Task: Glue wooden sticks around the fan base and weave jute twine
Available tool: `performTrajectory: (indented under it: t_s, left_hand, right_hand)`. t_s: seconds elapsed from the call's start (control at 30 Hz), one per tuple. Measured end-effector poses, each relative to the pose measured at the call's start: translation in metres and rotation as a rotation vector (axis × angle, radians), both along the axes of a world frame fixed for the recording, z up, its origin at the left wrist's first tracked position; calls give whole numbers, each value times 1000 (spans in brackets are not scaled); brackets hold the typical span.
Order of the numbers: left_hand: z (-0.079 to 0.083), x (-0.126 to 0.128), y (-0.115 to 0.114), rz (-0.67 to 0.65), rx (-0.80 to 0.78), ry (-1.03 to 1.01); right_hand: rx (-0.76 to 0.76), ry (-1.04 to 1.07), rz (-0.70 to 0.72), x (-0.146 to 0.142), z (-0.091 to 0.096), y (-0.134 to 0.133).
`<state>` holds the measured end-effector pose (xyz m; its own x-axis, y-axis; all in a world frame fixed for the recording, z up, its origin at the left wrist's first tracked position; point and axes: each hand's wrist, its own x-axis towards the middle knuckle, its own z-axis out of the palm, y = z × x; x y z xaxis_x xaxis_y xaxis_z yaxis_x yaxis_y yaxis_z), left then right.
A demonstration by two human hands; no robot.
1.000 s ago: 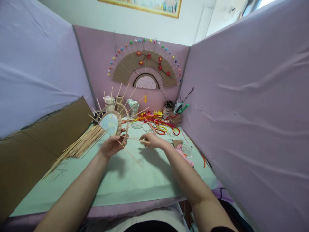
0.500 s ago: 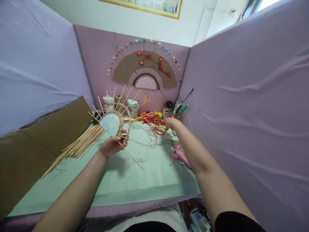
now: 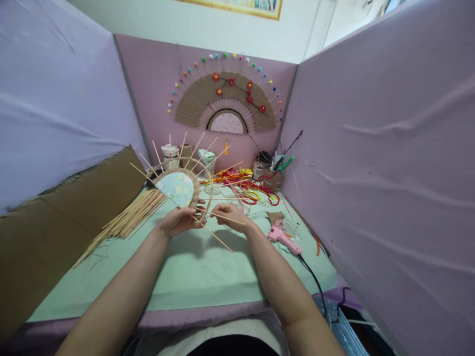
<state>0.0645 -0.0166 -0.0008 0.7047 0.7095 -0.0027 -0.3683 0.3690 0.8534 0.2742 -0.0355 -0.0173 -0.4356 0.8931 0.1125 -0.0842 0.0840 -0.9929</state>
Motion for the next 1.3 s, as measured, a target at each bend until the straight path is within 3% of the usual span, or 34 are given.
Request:
performTrajectory:
  t_s: [0.2, 0.37, 0.57, 0.93, 1.1, 1.3]
  left_hand:
    - [0, 10, -4, 5, 24, 91]
    - [-1, 14, -1, 43, 14, 57]
    - [-4, 12, 3, 56, -7, 55]
    - [1, -1, 14, 229, -46, 58]
    - [-2, -6, 21, 290, -40, 84]
    - [-5, -10, 20, 141, -15, 52]
  right_hand:
    - [-10, 71, -175, 10, -13, 9]
    - [-119, 152, -134, 6, -20, 11]
    - [-246, 240, -17, 13, -15, 8]
    - [-165, 299, -9, 48, -6, 10]
    - [-97, 382, -133, 63, 0, 12]
    - [-50, 377, -376, 57, -9, 23]
